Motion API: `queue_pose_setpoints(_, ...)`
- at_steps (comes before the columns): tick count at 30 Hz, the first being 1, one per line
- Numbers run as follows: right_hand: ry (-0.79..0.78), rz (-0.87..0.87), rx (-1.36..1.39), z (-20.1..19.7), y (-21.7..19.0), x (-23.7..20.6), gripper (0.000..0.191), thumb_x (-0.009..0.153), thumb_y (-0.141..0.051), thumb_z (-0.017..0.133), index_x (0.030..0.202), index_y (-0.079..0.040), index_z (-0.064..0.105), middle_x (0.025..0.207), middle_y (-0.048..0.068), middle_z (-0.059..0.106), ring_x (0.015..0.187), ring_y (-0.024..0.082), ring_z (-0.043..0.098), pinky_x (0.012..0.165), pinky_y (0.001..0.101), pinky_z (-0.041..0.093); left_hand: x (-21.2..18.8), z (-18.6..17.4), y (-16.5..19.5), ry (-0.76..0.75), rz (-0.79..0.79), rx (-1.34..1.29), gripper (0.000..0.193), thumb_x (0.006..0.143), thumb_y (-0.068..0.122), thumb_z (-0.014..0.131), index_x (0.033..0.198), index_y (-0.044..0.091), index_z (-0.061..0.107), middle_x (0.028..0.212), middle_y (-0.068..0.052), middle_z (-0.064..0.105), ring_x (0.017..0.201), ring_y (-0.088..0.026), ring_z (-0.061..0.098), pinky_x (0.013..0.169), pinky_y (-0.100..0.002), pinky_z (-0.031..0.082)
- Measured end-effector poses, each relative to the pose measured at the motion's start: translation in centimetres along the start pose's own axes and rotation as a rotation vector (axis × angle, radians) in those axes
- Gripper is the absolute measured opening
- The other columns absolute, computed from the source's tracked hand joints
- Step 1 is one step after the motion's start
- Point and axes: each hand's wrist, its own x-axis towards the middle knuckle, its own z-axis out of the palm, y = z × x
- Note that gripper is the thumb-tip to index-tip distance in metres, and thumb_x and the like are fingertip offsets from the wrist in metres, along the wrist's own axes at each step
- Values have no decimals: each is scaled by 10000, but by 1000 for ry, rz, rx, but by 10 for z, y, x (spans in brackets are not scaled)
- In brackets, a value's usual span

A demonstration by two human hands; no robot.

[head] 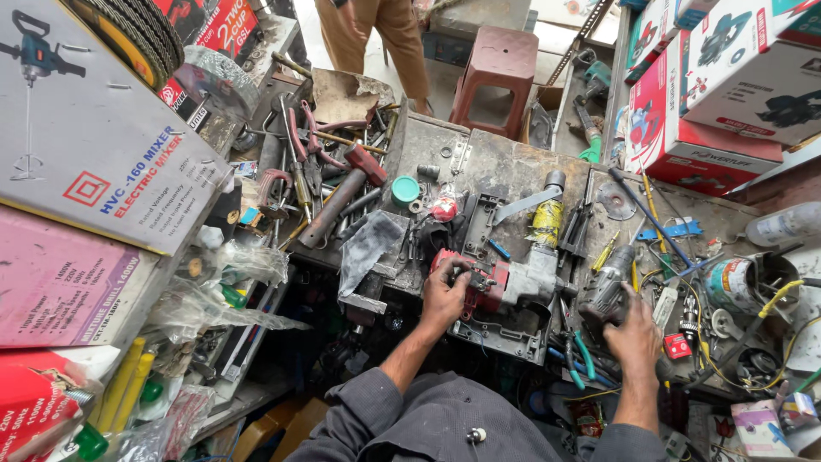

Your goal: The person repairs an electric mixer at a cluttered workbench. They cut and strip a red wire with pliers, wrap the connection with red electrical tape, disassemble the mixer's motor housing by hand, and drive screws using a cordless drill to reassemble the housing.

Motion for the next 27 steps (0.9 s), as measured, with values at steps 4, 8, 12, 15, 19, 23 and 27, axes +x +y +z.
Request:
queue_pose_setpoints(4, -64, 28, 73, 0, 5, 0, 955, 715, -138, 779, 1574, -305, 397, 1433, 150, 586, 1212, 433, 623, 1032, 518, 496, 0, 0, -4, 47, -78, 3, 68, 926, 39, 677, 989, 52, 698, 808, 37, 677, 746, -40, 593, 671, -237, 505)
queue_pose_setpoints(8, -8, -59, -35, -5, 1, -4, 931, 687, -129, 798, 1536, -226, 429, 1407, 183, 567, 1223, 440, 579, 1001, 543, 451, 1, -1, -11, 49, -53, -24, 59, 922, 22, 689, 976, 45, 695, 754, 57, 599, 669, -26, 505, 594, -224, 437)
queue_pose_setpoints(12, 222, -198, 185, -23, -34, -19, 607, 882, -107, 677, 1474, -95, 541, 1440, 183, 581, 1339, 389, 572, 1154, 472, 457, 0, -1, -15, 49, -96, -61, 50, 934, 21, 682, 976, 45, 698, 718, 70, 550, 636, -8, 472, 561, -212, 396)
queue_pose_setpoints(15, 88, -257, 429, -24, -91, -30, 488, 906, -177, 672, 1378, -82, 597, 1380, 148, 593, 1259, 319, 597, 1106, 426, 470, -1, -2, -14, 54, -94, -40, 53, 929, 14, 684, 971, 44, 696, 716, 70, 558, 625, -8, 475, 546, -215, 394)
queue_pose_setpoints(19, -12, -562, 353, -14, -164, -34, 508, 833, -225, 751, 1311, -99, 632, 1340, 118, 611, 1247, 317, 573, 1070, 461, 423, -2, -1, -10, 44, -88, -29, 64, 928, 11, 685, 978, 46, 702, 736, 53, 605, 637, -9, 510, 565, -213, 427)
queue_pose_setpoints(23, -57, -713, 230, 0, -197, -30, 549, 778, -254, 779, 1285, -105, 633, 1293, 93, 620, 1221, 303, 566, 1039, 477, 392, -1, -1, -9, 17, -60, -114, 82, 925, 11, 668, 999, 43, 683, 828, 28, 692, 713, -19, 615, 622, -221, 508)
queue_pose_setpoints(27, -53, -742, 178, 13, -202, -26, 488, 806, -226, 758, 1263, -116, 630, 1282, 69, 626, 1222, 286, 576, 1032, 460, 404, -1, -3, -10, 34, -37, -89, 85, 942, 16, 674, 1022, 29, 698, 885, 6, 692, 747, -43, 615, 664, -236, 524)
